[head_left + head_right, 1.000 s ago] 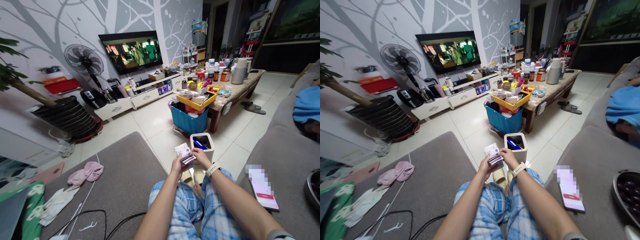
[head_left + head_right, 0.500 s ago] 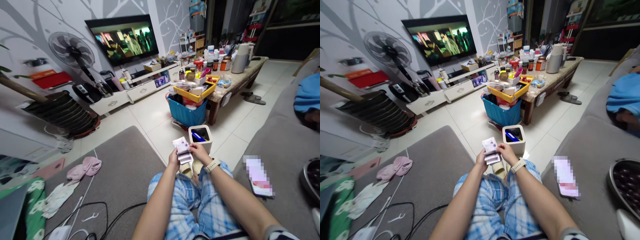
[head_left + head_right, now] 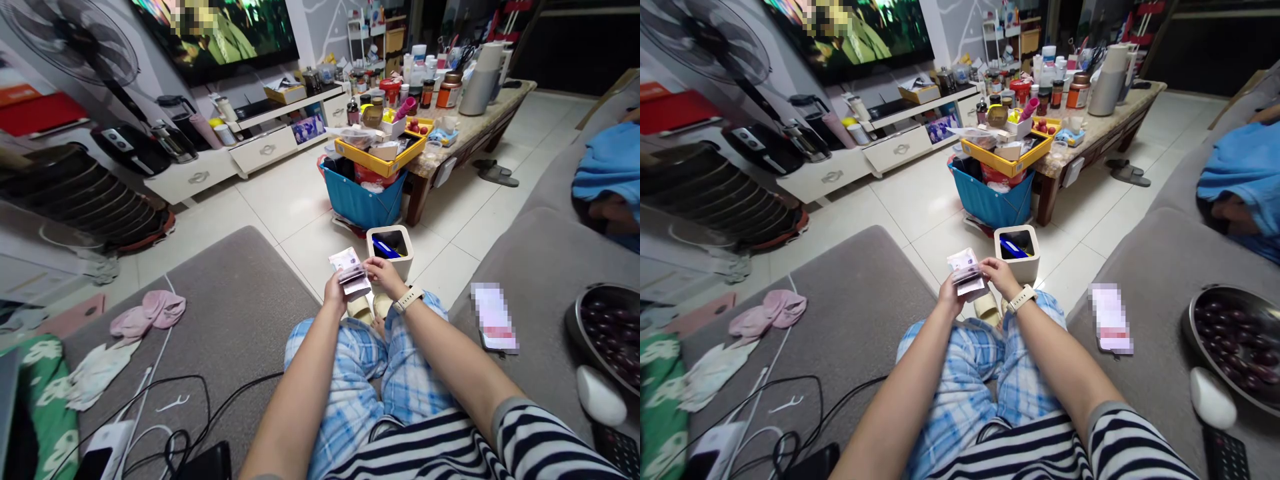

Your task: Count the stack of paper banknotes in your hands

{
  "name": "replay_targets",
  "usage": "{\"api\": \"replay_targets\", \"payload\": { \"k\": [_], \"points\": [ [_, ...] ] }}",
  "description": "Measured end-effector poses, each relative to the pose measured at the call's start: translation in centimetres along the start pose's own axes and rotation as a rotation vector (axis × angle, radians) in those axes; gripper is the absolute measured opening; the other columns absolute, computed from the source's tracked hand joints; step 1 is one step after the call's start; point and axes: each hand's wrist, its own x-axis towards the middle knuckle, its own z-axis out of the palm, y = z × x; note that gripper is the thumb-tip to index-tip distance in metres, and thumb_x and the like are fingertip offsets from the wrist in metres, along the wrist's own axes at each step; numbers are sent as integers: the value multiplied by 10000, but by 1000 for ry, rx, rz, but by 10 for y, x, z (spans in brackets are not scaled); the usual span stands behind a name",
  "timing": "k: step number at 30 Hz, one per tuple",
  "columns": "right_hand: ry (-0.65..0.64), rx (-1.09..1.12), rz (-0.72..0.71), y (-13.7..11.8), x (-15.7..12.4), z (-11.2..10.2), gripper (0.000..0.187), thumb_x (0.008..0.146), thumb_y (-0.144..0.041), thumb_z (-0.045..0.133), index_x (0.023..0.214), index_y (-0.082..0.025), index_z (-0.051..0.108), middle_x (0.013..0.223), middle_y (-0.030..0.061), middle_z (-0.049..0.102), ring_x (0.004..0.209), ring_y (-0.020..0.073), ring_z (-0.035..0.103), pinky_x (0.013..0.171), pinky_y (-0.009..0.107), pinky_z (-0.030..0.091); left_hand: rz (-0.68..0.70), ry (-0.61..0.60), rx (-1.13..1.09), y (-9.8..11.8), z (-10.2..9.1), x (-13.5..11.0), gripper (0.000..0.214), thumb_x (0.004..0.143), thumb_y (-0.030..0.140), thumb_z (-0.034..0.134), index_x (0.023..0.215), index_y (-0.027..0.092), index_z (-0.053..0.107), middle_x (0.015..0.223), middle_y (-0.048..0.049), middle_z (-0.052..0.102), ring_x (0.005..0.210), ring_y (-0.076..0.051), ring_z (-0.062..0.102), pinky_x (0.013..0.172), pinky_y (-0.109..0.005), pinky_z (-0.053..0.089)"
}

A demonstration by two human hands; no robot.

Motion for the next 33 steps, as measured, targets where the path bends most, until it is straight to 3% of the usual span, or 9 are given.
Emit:
{"api": "replay_targets", "payload": {
  "k": [7,12,18,25,33],
  "points": [
    [-3,-98,40,4,2,-4,341,682,-501,683,713,-182,567,585,5,610,471,97,389,492,253,278,133,70,20,-4,0,8,209,742,265,632,848,86,653,744,-95,700,714,-222,679,702,-319,508],
    [102,-144,-15,12,6,-7,390,595,-450,775,749,-201,517,563,-46,529,557,134,480,577,264,354,148,27,81,-6,3,6,211,676,251,694,826,108,650,716,-69,698,681,-211,668,672,-316,512],
    [103,-240,-46,20,12,-10,344,609,-425,744,641,-190,496,587,-46,473,576,123,431,588,265,327,159,-12,100,-8,2,3,246,651,238,724,856,113,670,756,-66,712,675,-199,672,677,-305,515],
    [64,-226,-52,24,13,-9,337,639,-463,713,638,-180,531,592,-26,504,576,131,445,580,266,331,149,-9,64,-8,-1,6,274,743,326,683,877,87,680,792,-113,718,765,-236,690,744,-338,521],
    [10,-158,-43,21,11,-4,319,649,-462,718,725,-180,591,655,-8,562,613,144,493,592,270,364,80,62,-52,-5,2,8,221,817,286,602,868,85,678,803,-115,723,752,-226,703,767,-333,535]
  ]
}}
